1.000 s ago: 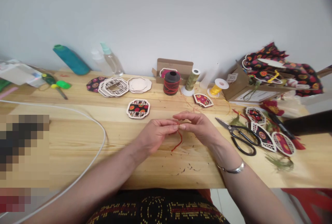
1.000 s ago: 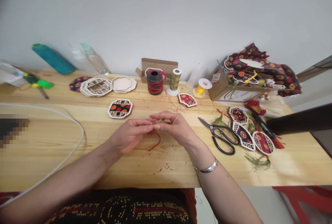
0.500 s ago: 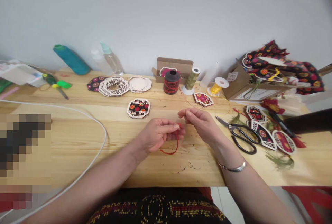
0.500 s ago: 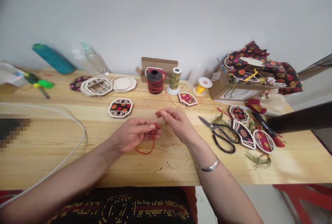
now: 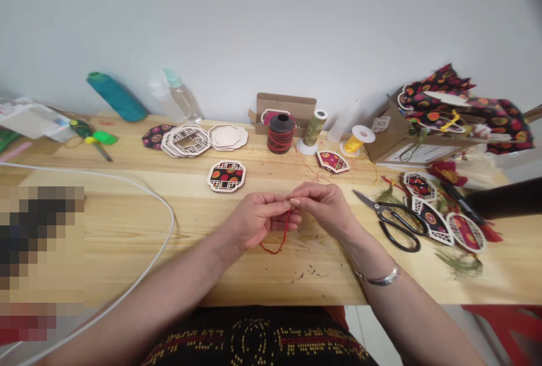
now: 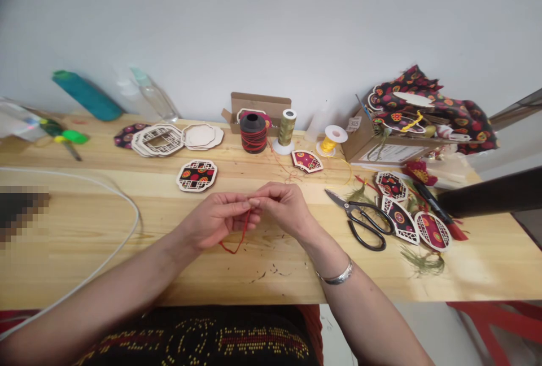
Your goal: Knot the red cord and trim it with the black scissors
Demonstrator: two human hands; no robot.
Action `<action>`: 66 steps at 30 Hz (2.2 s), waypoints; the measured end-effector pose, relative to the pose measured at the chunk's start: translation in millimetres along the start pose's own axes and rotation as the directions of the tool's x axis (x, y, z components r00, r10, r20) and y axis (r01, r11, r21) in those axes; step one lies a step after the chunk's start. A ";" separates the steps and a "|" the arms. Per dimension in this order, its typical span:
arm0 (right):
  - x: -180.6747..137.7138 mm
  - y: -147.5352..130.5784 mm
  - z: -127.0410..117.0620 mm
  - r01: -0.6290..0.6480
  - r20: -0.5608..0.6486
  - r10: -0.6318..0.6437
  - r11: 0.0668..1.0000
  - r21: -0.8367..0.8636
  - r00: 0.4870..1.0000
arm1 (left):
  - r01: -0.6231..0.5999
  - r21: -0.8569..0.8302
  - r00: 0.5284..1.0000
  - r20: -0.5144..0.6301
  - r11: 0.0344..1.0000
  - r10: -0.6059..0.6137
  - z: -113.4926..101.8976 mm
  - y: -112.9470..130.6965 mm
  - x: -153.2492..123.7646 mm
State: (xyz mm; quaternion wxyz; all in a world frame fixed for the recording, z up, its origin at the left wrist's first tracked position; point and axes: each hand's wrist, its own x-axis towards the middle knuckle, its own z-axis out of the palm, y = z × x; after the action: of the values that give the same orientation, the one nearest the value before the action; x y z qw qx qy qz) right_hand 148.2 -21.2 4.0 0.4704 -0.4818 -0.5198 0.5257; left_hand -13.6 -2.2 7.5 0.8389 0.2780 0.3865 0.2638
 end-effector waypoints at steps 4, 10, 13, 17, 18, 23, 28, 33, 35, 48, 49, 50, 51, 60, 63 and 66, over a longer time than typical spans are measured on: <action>-2.4 0.7 3.0 0.178 -0.088 -0.213 0.938 -0.297 0.973 | -0.003 0.027 1.000 -0.029 1.000 0.004 -0.9 0.5 0.5; -2.8 2.7 2.8 0.235 -0.054 -0.305 0.824 -0.516 0.951 | -0.064 0.112 0.998 -0.020 0.992 0.066 0.4 0.8 -0.9; -1.9 2.5 1.7 0.157 -0.070 -0.218 0.858 -0.488 0.973 | -0.096 0.176 0.995 -0.020 0.980 0.101 0.8 1.7 -2.1; -1.7 2.0 2.0 0.114 -0.093 -0.177 0.876 -0.468 0.980 | -0.087 0.193 0.991 -0.080 0.977 0.104 0.7 1.7 -2.4; -1.8 2.0 2.3 0.110 -0.095 -0.173 0.877 -0.468 0.980 | -0.091 0.194 0.989 -0.097 0.977 0.112 0.7 1.1 -2.3; -2.7 3.1 4.2 0.111 -0.124 -0.193 0.870 -0.481 0.973 | -0.197 0.304 0.958 -0.140 0.932 0.248 2.6 -2.7 -1.9; -3.1 4.2 4.0 0.117 -0.135 -0.218 0.844 -0.523 0.967 | -0.381 0.565 0.865 -0.064 0.732 0.499 5.3 -4.8 -4.2; -4.7 3.8 3.8 0.164 -0.104 -0.281 0.781 -0.603 0.954 | -0.450 0.694 0.779 -0.003 0.562 0.627 3.4 -10.3 -5.5; -5.5 3.4 4.8 0.177 -0.095 -0.295 0.767 -0.617 0.951 | -0.456 0.700 0.771 0.003 0.549 0.636 2.9 -10.7 -5.4; 8.0 -4.2 -11.9 0.118 -0.443 -0.289 0.920 -0.375 0.848 | -0.261 0.326 0.900 -0.259 0.909 0.351 0.4 -1.9 2.1; 6.9 -9.5 -14.8 0.122 -0.455 -0.289 0.924 -0.362 0.842 | -0.260 0.305 0.905 -0.254 0.916 0.342 -0.2 -1.9 2.1; 4.4 -15.5 -18.6 0.121 -0.455 -0.293 0.922 -0.369 0.841 | -0.260 0.288 0.909 -0.247 0.921 0.334 -0.8 -1.7 2.0; 0.6 -21.7 -23.5 0.107 -0.442 -0.296 0.909 -0.403 0.847 | -0.263 0.273 0.913 -0.239 0.926 0.330 -1.3 -1.4 2.0; -70.0 -18.5 -111.7 -0.320 -0.350 -0.207 0.166 -0.933 0.914 | -0.269 0.196 0.932 -0.194 0.943 0.306 -2.3 1.7 0.7; -85.4 -3.0 -125.6 -0.315 -0.326 -0.199 0.087 -0.945 0.924 | -0.271 0.191 0.933 -0.189 0.944 0.306 -2.9 0.1 0.0; -85.7 3.7 -120.7 -0.306 -0.323 -0.232 0.104 -0.946 0.918 | -0.267 0.190 0.930 -0.207 0.945 0.304 -3.3 -1.0 0.3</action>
State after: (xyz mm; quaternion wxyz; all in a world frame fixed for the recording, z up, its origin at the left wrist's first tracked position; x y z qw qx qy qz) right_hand 276.4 -95.3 2.5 0.1051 -0.7786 -0.6161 -0.0562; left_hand -15.8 -1.8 4.9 0.7153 0.3644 0.4575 0.3824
